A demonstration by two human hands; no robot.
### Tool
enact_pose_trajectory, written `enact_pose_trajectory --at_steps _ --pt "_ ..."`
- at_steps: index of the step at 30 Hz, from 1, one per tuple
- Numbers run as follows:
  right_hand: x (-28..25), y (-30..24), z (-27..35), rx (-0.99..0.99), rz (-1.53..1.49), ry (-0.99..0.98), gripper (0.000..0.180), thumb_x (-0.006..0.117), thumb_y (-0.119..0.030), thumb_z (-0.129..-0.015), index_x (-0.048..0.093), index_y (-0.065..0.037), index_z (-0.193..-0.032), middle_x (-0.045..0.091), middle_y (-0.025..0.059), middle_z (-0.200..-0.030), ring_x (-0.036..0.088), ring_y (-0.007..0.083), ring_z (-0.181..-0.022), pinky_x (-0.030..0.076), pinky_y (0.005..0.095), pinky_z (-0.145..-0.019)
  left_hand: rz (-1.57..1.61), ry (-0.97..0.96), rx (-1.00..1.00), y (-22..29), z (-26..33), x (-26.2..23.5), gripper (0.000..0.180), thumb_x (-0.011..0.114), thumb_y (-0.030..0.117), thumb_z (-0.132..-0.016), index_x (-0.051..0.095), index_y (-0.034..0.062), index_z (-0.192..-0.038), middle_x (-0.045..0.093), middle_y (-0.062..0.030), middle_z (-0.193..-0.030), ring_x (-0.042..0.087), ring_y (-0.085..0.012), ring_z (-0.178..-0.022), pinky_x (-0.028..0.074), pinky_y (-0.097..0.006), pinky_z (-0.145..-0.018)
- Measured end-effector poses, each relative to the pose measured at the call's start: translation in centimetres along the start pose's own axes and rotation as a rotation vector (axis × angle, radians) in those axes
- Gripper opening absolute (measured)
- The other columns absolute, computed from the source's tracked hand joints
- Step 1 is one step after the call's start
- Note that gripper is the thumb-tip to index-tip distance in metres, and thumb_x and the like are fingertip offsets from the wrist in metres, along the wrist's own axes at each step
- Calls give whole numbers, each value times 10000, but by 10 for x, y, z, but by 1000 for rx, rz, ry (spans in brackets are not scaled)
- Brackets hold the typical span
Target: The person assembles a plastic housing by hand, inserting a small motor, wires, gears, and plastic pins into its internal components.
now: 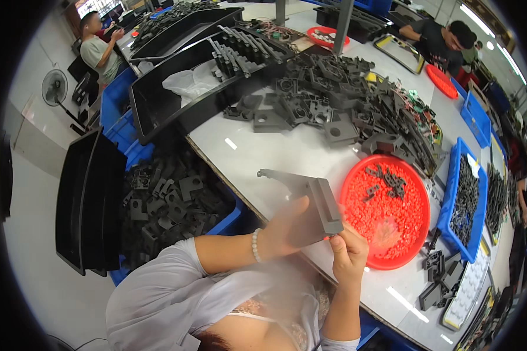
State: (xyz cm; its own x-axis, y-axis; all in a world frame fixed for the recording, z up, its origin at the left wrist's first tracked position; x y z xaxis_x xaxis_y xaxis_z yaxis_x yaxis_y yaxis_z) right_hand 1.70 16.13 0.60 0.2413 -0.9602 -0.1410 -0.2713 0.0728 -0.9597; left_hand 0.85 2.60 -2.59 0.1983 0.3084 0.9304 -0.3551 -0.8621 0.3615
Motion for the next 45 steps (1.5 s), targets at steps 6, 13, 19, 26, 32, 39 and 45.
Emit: enact_pose_trajectory --at_steps 6,13,19,26,32,39,45 --pt "12 -6 -9 -91 -5 0 396 614 -289 -855 603 76 -1009 605 34 -893 521 99 -812 398 237 -747 -23 19 -46 12 1 2 538 525 405 -874 458 24 -1250 524 -118 -1233 504 -216 -1136 383 -367 -985" --pt "34 9 -21 17 -170 -145 462 525 -283 -908 482 54 -1222 631 135 -987 596 192 -892 425 312 -818 -245 -7 -7 75 13 8 526 506 354 -881 436 -15 -1249 515 -162 -1233 528 -235 -1115 403 -367 -982" --pt "42 15 -5 19 174 -229 391 585 -157 -851 521 32 -1187 649 143 -931 614 199 -850 453 326 -798 -643 381 577 258 39 2 398 549 212 -842 484 -25 -1154 567 -127 -1122 570 -231 -1014 444 -358 -923" --pt "68 -5 -6 -116 588 -347 243 669 -74 -739 624 -13 -969 650 97 -810 588 253 -725 438 335 -676 -1058 851 776 455 4 -79 395 704 91 -738 521 20 -1080 600 -68 -970 591 -161 -863 476 -299 -778" --pt "67 4 -8 -86 624 -340 188 670 -56 -721 636 -19 -903 648 83 -796 595 247 -718 439 333 -670 -1349 860 805 519 -48 -175 376 714 65 -683 551 0 -1016 616 -76 -954 589 -168 -849 461 -285 -781" --pt "67 8 -16 -135 561 -288 134 622 -112 -716 627 -46 -831 615 96 -723 578 271 -651 423 375 -593 -1418 845 709 523 -81 -207 439 612 23 -623 528 -37 -1050 600 -115 -954 554 -203 -895 421 -291 -834" --pt "65 10 -17 -159 525 -265 142 653 -10 -689 647 -21 -831 633 83 -730 582 238 -648 421 328 -619 -1439 771 382 504 -101 -201 617 474 -31 -632 422 8 -1246 542 -77 -974 485 -179 -875 394 -231 -729"
Point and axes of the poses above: each hand's wrist, its own z-axis away from the middle knuckle, its own x-axis out of the palm, y = z × x, the point moved 3 cm from there along -z, towards the middle knuckle
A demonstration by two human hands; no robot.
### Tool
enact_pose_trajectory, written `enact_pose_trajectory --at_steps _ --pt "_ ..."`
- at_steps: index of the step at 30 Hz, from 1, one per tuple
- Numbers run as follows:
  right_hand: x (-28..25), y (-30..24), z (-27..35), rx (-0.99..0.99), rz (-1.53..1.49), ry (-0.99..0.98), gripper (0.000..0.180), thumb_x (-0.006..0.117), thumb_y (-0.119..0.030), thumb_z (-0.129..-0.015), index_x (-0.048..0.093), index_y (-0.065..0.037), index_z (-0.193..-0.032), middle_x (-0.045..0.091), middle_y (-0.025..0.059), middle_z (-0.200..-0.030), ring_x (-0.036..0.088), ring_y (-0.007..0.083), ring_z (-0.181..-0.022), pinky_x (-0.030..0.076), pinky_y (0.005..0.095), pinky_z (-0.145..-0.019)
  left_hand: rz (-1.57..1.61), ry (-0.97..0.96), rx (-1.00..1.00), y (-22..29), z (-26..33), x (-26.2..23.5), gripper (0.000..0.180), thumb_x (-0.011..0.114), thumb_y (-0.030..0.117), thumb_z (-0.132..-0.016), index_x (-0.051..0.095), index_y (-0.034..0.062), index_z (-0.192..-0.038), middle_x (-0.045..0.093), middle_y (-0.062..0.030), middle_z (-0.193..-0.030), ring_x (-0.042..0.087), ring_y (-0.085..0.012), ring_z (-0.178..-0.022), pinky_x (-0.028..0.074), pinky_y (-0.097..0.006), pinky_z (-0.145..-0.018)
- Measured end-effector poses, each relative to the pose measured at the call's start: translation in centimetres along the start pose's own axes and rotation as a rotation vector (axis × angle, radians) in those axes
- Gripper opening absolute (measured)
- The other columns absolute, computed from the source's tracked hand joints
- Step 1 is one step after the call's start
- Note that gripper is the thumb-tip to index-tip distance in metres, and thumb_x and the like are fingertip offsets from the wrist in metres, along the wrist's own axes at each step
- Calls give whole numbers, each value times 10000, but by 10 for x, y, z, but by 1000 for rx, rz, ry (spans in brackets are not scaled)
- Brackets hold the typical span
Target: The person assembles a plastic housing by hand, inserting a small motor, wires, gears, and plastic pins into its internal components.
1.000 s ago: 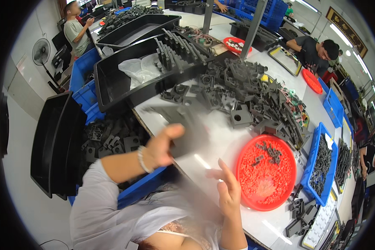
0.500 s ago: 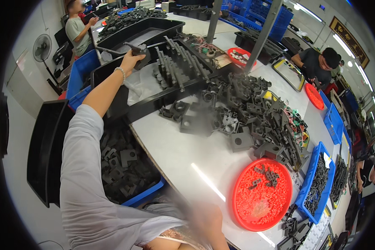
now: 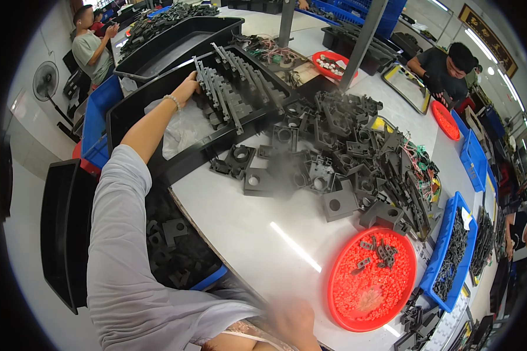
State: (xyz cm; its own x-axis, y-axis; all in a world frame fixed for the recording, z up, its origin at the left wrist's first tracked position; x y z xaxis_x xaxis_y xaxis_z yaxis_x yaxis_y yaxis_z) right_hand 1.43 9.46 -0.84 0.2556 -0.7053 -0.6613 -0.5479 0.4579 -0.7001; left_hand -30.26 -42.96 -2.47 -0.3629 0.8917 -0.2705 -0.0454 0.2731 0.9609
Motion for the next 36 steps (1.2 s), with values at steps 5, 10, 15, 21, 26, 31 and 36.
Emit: enact_pose_trajectory --at_steps 5,10,15,21,26,31,36 --pt "-1 1 -2 0 17 25 140 652 -1 -684 647 -18 -823 627 85 -712 576 239 -633 421 335 -607 10 -34 52 -7 4 9 732 470 -28 -625 340 84 -1336 527 -64 -926 471 -172 -800 385 -244 -677" --pt "-3 -10 -4 62 20 -155 137 644 -5 -706 643 -13 -842 610 102 -707 564 248 -624 420 341 -588 -555 -215 262 -40 -11 -70 625 509 -19 -702 299 2 -1290 448 -17 -624 404 -115 -516 411 -302 -556" --pt "-16 8 1 101 -117 -112 148 632 -8 -740 645 -6 -888 632 100 -757 580 236 -659 444 327 -623 -359 234 18 24 43 -13 562 552 98 -649 455 -123 -1156 539 -189 -960 518 -292 -879 411 -354 -768" --pt "-66 25 20 208 -160 97 172 607 22 -762 642 9 -929 653 107 -810 611 215 -744 469 303 -685 -314 -211 534 157 230 87 429 538 47 -772 482 28 -1197 487 -102 -1245 434 -192 -1180 328 -344 -988" --pt "-94 32 32 177 45 163 158 625 -3 -760 638 11 -917 651 117 -841 621 224 -765 474 304 -686 -829 -393 953 159 297 196 556 702 179 -690 484 39 -1182 362 -202 -1353 374 -379 -1222 341 -421 -987" --pt "-134 30 58 261 312 277 190 658 -52 -751 639 -6 -935 649 121 -848 621 235 -766 476 303 -689 -1022 -230 844 112 246 230 431 683 212 -697 526 61 -1069 425 -170 -1303 394 -397 -1185 407 -476 -874" --pt "-194 71 107 506 310 456 194 659 -91 -775 652 -10 -951 670 90 -866 620 164 -753 461 263 -670 -1018 -227 798 108 234 239 247 635 166 -749 515 60 -937 433 -141 -1298 362 -357 -1213 371 -524 -896"
Point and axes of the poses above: each hand's wrist, its own z-axis away from the middle knuckle, its own x-axis out of the palm, y = z × x, the point moved 3 cm from there along -z, towards the middle knuckle
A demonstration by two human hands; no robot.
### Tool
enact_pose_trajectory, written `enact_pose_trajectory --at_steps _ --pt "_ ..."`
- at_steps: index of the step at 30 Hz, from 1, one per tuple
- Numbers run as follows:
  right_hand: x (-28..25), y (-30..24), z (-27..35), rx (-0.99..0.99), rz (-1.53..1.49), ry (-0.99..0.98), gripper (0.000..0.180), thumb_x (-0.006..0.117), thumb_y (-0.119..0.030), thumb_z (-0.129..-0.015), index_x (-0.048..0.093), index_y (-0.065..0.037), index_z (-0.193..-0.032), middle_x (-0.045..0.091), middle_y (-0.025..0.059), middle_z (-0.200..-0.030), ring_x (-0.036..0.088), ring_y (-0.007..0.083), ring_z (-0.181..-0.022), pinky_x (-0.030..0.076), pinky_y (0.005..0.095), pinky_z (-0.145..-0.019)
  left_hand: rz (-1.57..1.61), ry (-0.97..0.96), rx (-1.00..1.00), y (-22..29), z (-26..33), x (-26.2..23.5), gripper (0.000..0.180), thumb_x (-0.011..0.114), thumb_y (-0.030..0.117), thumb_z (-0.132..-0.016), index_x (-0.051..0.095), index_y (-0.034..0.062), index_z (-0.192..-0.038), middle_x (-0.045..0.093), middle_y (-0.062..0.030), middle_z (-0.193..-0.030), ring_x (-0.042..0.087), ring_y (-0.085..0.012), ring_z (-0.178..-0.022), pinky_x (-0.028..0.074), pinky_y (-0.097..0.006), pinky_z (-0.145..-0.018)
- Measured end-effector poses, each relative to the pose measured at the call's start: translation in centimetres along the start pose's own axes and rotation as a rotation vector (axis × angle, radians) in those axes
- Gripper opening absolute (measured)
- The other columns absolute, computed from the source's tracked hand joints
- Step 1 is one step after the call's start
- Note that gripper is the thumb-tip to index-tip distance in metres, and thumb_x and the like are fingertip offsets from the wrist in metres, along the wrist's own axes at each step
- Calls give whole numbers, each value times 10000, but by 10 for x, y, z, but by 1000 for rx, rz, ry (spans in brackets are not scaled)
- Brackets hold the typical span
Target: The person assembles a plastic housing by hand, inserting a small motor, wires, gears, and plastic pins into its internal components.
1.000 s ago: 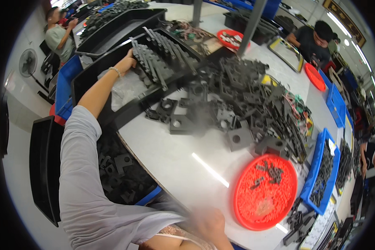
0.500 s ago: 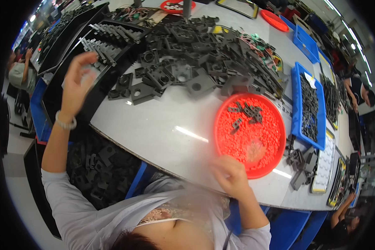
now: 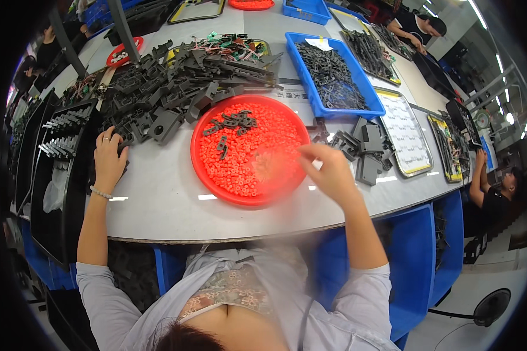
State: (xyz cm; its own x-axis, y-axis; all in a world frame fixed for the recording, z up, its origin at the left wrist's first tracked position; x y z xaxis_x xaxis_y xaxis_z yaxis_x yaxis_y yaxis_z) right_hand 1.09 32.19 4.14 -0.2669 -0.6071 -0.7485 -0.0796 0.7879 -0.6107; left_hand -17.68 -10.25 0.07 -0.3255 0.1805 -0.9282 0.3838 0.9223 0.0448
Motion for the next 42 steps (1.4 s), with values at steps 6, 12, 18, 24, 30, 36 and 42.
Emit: enact_pose_trajectory --at_steps 6,12,18,24,30,36,42 --pt "6 13 -97 -13 -40 -20 258 619 -141 -796 635 7 -1006 673 125 -876 626 164 -774 487 277 -716 46 148 -26 16 8 -17 179 589 151 -835 495 48 -948 428 -142 -1305 313 -333 -1278 307 -500 -974" --pt "37 73 -215 -33 100 74 295 626 -205 -755 646 -21 -984 654 184 -929 629 321 -868 487 368 -782 757 253 174 64 47 -41 195 564 56 -821 447 -12 -962 475 -227 -1239 461 -343 -1155 341 -369 -968" --pt "58 104 -259 290 375 25 520 639 -365 -752 540 -78 -1174 598 209 -1094 563 341 -1049 447 406 -887 978 -50 175 108 103 -28 281 635 4 -720 471 8 -948 559 -204 -1141 572 -335 -1000 453 -352 -847" --pt "72 104 -265 384 282 -11 588 698 -267 -708 510 -58 -1224 581 208 -1137 557 336 -1065 436 380 -906 721 -38 433 120 105 -22 249 657 3 -607 531 42 -818 578 -142 -1117 548 -314 -1064 461 -400 -834" --pt "63 103 -286 142 465 109 564 639 -111 -666 523 -102 -1217 590 201 -1111 572 332 -1023 451 398 -874 745 -57 431 117 105 -19 257 666 19 -580 552 57 -807 582 -114 -1110 527 -291 -1083 429 -399 -841" --pt "87 115 -310 -51 471 -142 573 613 -65 -661 513 -101 -1224 601 199 -1073 565 353 -1003 442 401 -885 792 -86 362 115 108 -19 318 673 29 -607 578 57 -909 591 -101 -1095 536 -278 -1035 403 -382 -847" --pt "89 96 -310 -149 687 -264 503 617 -129 -686 549 -132 -1185 581 109 -1132 522 282 -1093 454 395 -873 1546 -81 -469 102 128 -4 336 632 7 -786 489 45 -1088 564 -65 -1005 536 -138 -944 436 -278 -809"
Point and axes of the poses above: each hand's wrist, its own z-axis away from the middle knuckle, its own x-axis out of the palm, y = z × x, the point moved 3 cm from there along -z, towards the middle knuckle
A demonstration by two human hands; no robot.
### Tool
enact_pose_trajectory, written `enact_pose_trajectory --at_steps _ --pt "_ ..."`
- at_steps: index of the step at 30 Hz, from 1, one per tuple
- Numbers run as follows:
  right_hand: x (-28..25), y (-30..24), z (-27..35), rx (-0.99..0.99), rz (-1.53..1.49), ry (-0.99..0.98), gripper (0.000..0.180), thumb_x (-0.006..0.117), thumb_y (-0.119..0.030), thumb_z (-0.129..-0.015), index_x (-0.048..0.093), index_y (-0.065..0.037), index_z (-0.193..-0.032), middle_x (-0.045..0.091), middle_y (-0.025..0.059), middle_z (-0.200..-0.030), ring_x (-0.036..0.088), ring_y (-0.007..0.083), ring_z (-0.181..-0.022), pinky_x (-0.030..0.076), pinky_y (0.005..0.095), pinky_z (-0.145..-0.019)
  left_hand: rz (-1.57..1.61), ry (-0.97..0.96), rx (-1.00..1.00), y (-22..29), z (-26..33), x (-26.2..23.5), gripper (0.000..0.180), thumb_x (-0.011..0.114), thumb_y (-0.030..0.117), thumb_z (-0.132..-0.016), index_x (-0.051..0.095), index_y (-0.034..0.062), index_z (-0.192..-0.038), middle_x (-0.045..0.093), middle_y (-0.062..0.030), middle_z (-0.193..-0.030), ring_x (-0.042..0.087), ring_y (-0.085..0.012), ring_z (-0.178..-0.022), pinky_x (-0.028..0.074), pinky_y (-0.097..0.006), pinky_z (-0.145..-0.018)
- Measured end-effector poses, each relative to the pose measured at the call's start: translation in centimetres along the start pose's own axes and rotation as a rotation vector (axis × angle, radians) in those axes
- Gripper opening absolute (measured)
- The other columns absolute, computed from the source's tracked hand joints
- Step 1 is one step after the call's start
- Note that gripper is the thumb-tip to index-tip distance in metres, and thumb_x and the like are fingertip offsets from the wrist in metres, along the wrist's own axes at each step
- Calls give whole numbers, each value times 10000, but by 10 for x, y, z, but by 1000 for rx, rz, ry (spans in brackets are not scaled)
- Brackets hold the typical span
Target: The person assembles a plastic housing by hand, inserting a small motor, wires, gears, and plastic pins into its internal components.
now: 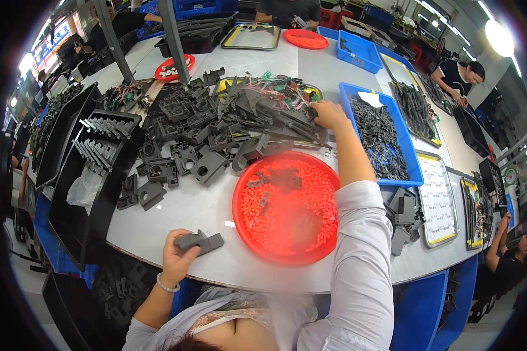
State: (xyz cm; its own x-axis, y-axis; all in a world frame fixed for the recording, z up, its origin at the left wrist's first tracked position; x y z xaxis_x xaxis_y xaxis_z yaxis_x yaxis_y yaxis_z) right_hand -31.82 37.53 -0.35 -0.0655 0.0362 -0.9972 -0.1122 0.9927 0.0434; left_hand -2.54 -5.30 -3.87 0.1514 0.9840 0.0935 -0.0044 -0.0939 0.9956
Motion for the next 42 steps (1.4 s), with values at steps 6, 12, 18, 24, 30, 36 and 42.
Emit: enact_pose_trajectory --at_steps 6,12,18,24,30,36,42 --pt "-15 18 14 -194 223 272 262 552 -90 -739 633 -153 -980 597 42 -973 545 223 -985 458 384 -790 470 86 -173 1 -14 -8 311 519 -39 -841 441 42 -1130 551 -40 -1000 538 -107 -909 441 -255 -822" --pt "-67 5 7 -297 398 658 203 479 -73 -787 610 -167 -910 574 -1 -901 540 182 -956 404 428 -822 506 23 -206 0 -14 -13 311 532 -21 -834 445 42 -1126 556 -43 -990 535 -112 -917 433 -257 -836" --pt "-132 10 -20 -15 -54 953 157 526 -159 -820 602 -128 -954 619 74 -927 593 258 -910 424 430 -856 453 10 -256 6 -15 -5 341 534 -15 -826 430 54 -1144 540 -42 -968 514 -104 -876 429 -257 -808" --pt "-167 6 -22 188 -354 826 245 537 -250 -832 575 -113 -1031 642 125 -977 599 333 -918 470 421 -762 168 -17 -158 8 -9 -5 341 549 -5 -830 426 50 -1142 532 -37 -951 503 -88 -859 422 -234 -773" --pt "-173 19 -9 172 -334 809 270 563 -283 -807 629 -123 -1013 644 182 -928 602 349 -916 469 408 -805 -127 -11 -137 9 -11 -5 377 578 37 -826 467 -1 -1184 570 -95 -1011 548 -131 -909 434 -260 -796" --pt "-188 39 9 -36 -41 831 278 565 -284 -830 640 -90 -1014 652 115 -959 623 294 -890 482 353 -775 -710 -2 231 20 -20 -8 427 587 149 -825 460 -29 -1192 543 -190 -1024 544 -337 -924 439 -368 -803" --pt "-187 53 9 23 -144 675 342 552 -308 -842 614 -89 -1098 666 119 -939 642 206 -829 473 306 -748 -747 22 165 19 -10 -2 407 582 196 -830 477 -25 -1155 482 -182 -1099 535 -349 -915 441 -383 -768"
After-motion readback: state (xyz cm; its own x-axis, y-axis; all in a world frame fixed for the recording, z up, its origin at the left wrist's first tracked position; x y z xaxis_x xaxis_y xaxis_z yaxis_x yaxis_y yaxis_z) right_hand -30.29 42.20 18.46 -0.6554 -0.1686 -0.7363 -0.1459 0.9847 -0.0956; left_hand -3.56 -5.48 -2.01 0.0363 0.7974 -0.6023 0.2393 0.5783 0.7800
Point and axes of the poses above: each hand's wrist, its own z-axis away from the middle knuckle, its own x-axis out of the palm, y = z × x, the point moved 3 cm from there along -z, towards the middle knuckle
